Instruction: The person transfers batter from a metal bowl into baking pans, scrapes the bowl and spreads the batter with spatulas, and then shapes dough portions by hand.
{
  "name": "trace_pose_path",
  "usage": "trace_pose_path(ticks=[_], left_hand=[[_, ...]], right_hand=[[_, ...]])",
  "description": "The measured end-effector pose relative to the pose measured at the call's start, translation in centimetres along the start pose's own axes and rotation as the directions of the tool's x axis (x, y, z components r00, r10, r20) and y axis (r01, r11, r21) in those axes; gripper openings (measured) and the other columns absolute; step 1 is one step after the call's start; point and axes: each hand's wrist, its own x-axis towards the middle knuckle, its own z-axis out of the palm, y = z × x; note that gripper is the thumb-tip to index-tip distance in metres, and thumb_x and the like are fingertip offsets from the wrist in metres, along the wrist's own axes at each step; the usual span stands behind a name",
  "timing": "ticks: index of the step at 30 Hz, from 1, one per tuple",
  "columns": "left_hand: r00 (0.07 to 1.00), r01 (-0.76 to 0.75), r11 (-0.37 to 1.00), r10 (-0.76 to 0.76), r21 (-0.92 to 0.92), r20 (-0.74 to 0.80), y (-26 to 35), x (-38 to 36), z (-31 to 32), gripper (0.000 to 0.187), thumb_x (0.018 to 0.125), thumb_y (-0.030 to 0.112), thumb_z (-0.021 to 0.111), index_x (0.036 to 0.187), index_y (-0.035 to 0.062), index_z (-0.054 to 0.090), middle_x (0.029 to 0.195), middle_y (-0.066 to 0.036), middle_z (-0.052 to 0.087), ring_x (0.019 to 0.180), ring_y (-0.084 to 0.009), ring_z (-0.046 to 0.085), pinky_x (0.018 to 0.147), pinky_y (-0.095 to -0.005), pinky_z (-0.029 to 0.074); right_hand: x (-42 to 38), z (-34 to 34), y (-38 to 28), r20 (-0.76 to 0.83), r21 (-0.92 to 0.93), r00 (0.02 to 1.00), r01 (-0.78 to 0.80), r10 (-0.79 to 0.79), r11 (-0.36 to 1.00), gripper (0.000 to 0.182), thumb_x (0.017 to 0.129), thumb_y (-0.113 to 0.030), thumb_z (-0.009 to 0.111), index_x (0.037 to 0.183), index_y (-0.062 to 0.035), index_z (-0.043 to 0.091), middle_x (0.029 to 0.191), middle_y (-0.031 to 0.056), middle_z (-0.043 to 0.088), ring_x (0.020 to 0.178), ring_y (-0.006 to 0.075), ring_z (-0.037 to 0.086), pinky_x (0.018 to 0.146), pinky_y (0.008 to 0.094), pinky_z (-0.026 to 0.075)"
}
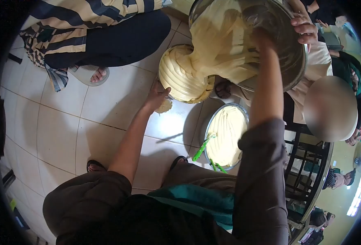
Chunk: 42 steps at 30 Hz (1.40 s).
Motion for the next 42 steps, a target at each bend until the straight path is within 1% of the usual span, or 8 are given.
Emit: trace_pose_path(ticks=[7, 12, 14, 19, 26, 33, 38, 42], left_hand=[[0.997, -0.074, 0.996, 0.074, -0.051, 0.002, 0.7, -0.5, 0.1, 0.088, 0.086, 0.035, 0.065, 0.146, 0.0028, 0.01, 0.138, -0.021, 0.041, 0.114, -0.0276, 0.053, 0.095, -0.033, 0.042], [0.996, 0.065, 0.997, -0.063, -0.037, 0.058, 0.1, 0.6, 0.2, 0.087, 0.086, 0.033, 0.065, 0.146, 0.0021, 0.009, 0.14, -0.021, 0.038, 0.123, -0.0277, 0.046, 0.098, -0.0339, 0.039], [0.998, 0.034, 0.999, -0.034, -0.01, 0.061, -0.5, 1.3, 0.4, 0.087, 0.087, 0.031, 0.064, 0.146, 0.0013, 0.008, 0.14, -0.022, 0.038, 0.123, -0.0284, 0.046, 0.099, -0.0344, 0.039], [0.993, -0.108, 0.993, 0.106, 0.039, 0.049, -0.6, 1.0, 1.1, 0.086, 0.088, 0.029, 0.062, 0.145, -0.0006, 0.004, 0.14, -0.023, 0.037, 0.116, -0.0297, 0.052, 0.097, -0.0345, 0.04], [0.999, -0.005, 0.999, 0.007, -0.04, 0.036, -1.2, 1.4, 1.7, 0.091, 0.086, 0.032, 0.065, 0.146, 0.0032, 0.003, 0.139, -0.023, 0.039, 0.11, -0.0267, 0.055, 0.088, -0.0334, 0.046], [0.99, 0.111, 0.992, -0.116, 0.056, 0.083, 0.5, 0.7, 1.0, 0.091, 0.086, 0.033, 0.064, 0.147, 0.0068, 0.002, 0.142, -0.021, 0.035, 0.12, -0.0289, 0.048, 0.096, -0.0342, 0.041], [0.994, 0.107, 0.994, -0.107, 0.011, 0.031, -0.9, 1.2, 1.8, 0.09, 0.086, 0.034, 0.064, 0.147, 0.0084, 0.003, 0.146, -0.019, 0.03, 0.127, -0.0296, 0.04, 0.1, -0.0352, 0.037], [0.986, 0.15, 0.985, -0.142, -0.09, 0.088, 1.7, -0.2, 1.3, 0.091, 0.085, 0.036, 0.066, 0.147, 0.0074, 0.005, 0.146, -0.018, 0.03, 0.13, -0.0287, 0.036, 0.101, -0.0347, 0.037]], right_hand=[[-8.2, 0.3, -8.5, 0.098, 0.059, 0.978, 0.179, -0.184, 0.982, 0.033, 0.086, -0.013, 0.044, 0.115, -0.0049, 0.057, 0.11, 0.0243, 0.059, 0.102, 0.0378, 0.057, 0.086, 0.0434, 0.043], [-13.7, -2.5, -2.1, -0.13, 0.512, 0.965, 0.262, -0.228, 0.818, 0.035, 0.091, -0.018, 0.044, 0.124, -0.0089, 0.055, 0.098, 0.0175, 0.065, 0.095, 0.016, 0.06, 0.085, 0.0322, 0.043], [-7.7, -3.8, 0.2, 0.112, 0.301, 0.988, 0.069, -0.107, 0.951, 0.031, 0.087, -0.018, 0.047, 0.113, -0.0096, 0.062, 0.111, 0.0208, 0.062, 0.101, 0.0335, 0.061, 0.089, 0.0388, 0.045], [6.0, 4.3, 1.0, -0.154, 0.19, 0.987, -0.005, 0.035, 0.982, 0.027, 0.085, -0.018, 0.046, 0.103, -0.0057, 0.062, 0.102, 0.0205, 0.063, 0.093, 0.0363, 0.061, 0.083, 0.0431, 0.048], [-15.0, -1.0, -5.3, -0.254, 0.281, 0.897, 0.427, -0.362, 0.86, 0.031, 0.093, -0.015, 0.043, 0.12, -0.01, 0.057, 0.095, 0.0228, 0.062, 0.086, 0.0358, 0.062, 0.081, 0.0399, 0.045], [-1.8, 3.0, 3.0, -0.193, 0.118, 0.976, -0.082, 0.104, 0.99, 0.024, 0.084, -0.017, 0.046, 0.092, -0.0053, 0.065, 0.088, 0.0224, 0.064, 0.084, 0.0347, 0.063, 0.075, 0.0447, 0.048], [-3.7, 7.9, -2.0, 0.1, -0.157, 0.942, 0.334, -0.321, 0.93, 0.025, 0.084, -0.015, 0.048, 0.101, -0.0063, 0.064, 0.095, 0.0251, 0.062, 0.089, 0.0357, 0.062, 0.079, 0.0439, 0.047], [-18.4, 1.1, -6.5, -0.228, 0.348, 0.946, 0.299, -0.23, 0.888, 0.031, 0.088, -0.019, 0.048, 0.115, -0.0138, 0.061, 0.096, 0.0215, 0.063, 0.09, 0.0347, 0.063, 0.079, 0.0414, 0.047]])
